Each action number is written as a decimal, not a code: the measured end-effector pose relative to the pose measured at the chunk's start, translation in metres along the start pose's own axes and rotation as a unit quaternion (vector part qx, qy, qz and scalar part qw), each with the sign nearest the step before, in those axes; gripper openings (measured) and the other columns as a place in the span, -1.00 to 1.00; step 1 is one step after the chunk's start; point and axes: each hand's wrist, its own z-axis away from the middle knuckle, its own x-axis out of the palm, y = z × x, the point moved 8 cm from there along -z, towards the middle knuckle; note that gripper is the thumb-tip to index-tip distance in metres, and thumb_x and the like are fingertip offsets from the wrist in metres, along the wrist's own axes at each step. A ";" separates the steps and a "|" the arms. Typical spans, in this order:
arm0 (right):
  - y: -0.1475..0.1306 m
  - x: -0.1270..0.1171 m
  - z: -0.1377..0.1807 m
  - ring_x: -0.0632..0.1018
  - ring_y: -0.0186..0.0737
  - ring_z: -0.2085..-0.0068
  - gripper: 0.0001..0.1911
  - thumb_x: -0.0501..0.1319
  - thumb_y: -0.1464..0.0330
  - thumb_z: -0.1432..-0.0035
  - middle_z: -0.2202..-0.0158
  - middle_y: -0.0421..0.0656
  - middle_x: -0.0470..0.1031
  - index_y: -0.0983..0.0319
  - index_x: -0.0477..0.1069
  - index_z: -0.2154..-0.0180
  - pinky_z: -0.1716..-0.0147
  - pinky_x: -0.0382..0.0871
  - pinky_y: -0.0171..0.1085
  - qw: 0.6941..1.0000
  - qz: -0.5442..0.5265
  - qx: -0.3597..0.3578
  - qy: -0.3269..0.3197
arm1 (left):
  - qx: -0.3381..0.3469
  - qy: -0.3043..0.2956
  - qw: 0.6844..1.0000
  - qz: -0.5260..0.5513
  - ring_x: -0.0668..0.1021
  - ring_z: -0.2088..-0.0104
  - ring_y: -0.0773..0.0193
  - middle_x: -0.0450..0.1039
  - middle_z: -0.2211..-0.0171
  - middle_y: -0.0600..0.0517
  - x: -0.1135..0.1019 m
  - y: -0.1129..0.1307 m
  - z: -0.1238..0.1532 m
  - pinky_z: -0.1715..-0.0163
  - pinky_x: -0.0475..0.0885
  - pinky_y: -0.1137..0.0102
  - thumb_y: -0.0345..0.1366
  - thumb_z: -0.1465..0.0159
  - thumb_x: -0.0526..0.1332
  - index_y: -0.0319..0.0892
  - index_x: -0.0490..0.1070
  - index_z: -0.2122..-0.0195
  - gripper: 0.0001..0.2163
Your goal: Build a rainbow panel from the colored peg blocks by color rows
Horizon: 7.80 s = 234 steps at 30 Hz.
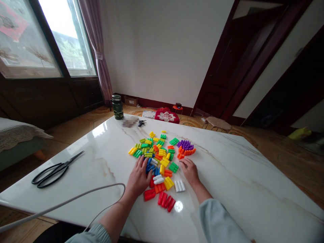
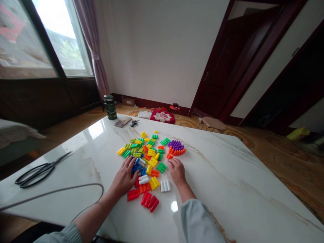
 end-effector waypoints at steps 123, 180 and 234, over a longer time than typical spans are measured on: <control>0.078 -0.020 -0.018 0.57 -0.10 0.31 -0.67 0.12 0.23 0.05 0.25 0.01 0.59 0.24 0.45 0.24 0.19 0.47 -0.12 0.972 -0.025 0.208 0.110 | 0.033 0.021 0.999 -0.021 0.17 -0.33 -0.07 0.17 -0.29 -0.20 0.008 -0.006 0.001 -0.23 0.27 -0.03 -0.16 -0.30 0.11 -0.18 0.16 -0.26 -0.48; 0.012 -0.001 0.044 0.34 -0.11 -0.23 -0.54 0.01 0.42 -0.22 -0.22 -0.04 0.35 0.24 0.38 -0.13 -0.21 0.19 -0.09 0.973 0.211 -0.035 -0.082 | 0.075 -0.269 0.957 -0.073 0.57 0.11 0.20 0.57 0.12 0.01 0.032 0.041 -0.112 0.12 0.43 0.39 -0.48 -0.20 0.17 -0.08 0.57 0.19 -0.74; 0.007 -0.004 0.041 0.37 -0.08 -0.21 -0.55 0.02 0.44 -0.20 -0.19 0.01 0.39 0.28 0.41 -0.09 -0.20 0.22 -0.03 0.977 0.196 -0.022 -0.078 | -0.012 -0.209 0.978 0.017 0.39 0.45 0.39 0.38 0.50 0.13 0.014 0.035 -0.123 0.42 0.27 0.48 -0.27 -0.19 0.22 -0.24 0.47 0.29 -0.85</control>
